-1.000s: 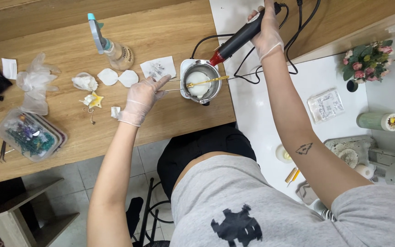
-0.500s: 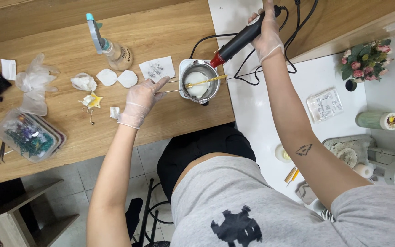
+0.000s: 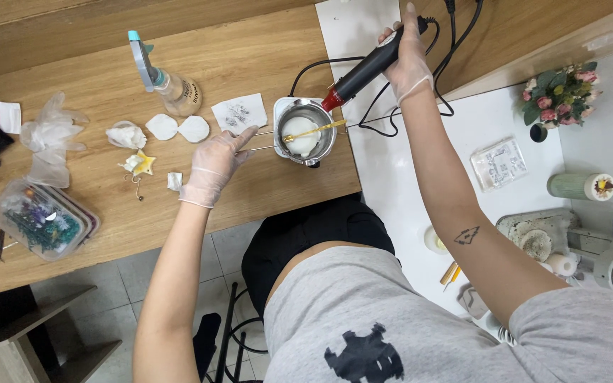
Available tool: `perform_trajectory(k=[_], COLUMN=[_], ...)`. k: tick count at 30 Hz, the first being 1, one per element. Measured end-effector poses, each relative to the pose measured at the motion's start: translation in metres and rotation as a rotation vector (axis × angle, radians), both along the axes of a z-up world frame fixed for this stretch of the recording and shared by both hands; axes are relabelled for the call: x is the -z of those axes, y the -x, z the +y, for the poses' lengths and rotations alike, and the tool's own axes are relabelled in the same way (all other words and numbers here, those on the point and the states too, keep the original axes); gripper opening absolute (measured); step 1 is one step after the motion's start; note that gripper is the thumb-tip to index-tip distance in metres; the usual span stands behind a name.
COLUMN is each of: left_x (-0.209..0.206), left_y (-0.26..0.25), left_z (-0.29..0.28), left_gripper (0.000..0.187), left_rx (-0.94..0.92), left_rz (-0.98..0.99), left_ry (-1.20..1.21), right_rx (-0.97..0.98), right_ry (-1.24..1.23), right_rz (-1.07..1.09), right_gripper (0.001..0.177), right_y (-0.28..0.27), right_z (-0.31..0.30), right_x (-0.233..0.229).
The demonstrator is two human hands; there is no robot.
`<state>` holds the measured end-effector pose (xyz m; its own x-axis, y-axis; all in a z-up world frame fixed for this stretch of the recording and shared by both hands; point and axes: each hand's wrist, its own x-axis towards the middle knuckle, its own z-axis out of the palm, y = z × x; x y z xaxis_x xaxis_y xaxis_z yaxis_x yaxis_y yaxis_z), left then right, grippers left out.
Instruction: Melting wax blocks in a pot using a hot plate and a heat gun while monitoring the temperature.
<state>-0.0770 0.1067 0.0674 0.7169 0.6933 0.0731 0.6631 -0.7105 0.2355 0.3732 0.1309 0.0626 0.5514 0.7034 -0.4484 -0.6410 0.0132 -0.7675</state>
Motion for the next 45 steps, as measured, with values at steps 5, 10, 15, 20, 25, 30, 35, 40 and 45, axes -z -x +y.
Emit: perform_trajectory(k=[5,10,15,20,25,30,35,40,45], left_x=[0.004,0.001,0.002,-0.001,-0.008,-0.004,-0.005,-0.001,0.004], left_y=[0.002,0.001,0.002,0.001,-0.001,0.002,0.002,0.003,0.005], left_z=[-0.001,-0.001,-0.002,-0.001,-0.004,-0.004,-0.006,-0.009,-0.012], left_gripper=[0.055,0.055,0.054,0.057,0.055,0.053,0.052,0.052,0.052], left_rx=[0.0,-0.006,-0.008,-0.001,-0.023,-0.015,-0.022,-0.031,-0.027], left_rz=[-0.035,-0.005,-0.024,-0.024,0.005,-0.025,-0.039,-0.052,-0.113], left_ry=[0.023,0.029,0.037,0.026,0.042,0.02,0.048,0.052,0.054], right_rx=[0.012,-0.006,-0.023,-0.004,-0.002,-0.012,-0.017,-0.016,-0.009], right_ry=[0.0,-0.003,-0.028,-0.011,-0.008,-0.012,-0.049,-0.047,-0.006], right_rz=[0.029,0.036,0.027,0.043,-0.011,-0.031,0.009,0.041,0.068], right_gripper=[0.045,0.046,0.044,0.041,0.04,0.041,0.044,0.044,0.043], right_y=[-0.01,-0.009,-0.011,-0.003,0.009,0.002,-0.005,-0.014,-0.013], right_z=[0.004,0.002,0.002,0.002,-0.006,-0.006,-0.008,-0.01,-0.014], right_x=[0.012,0.01,0.013,0.002,-0.01,-0.004,0.002,0.011,0.009])
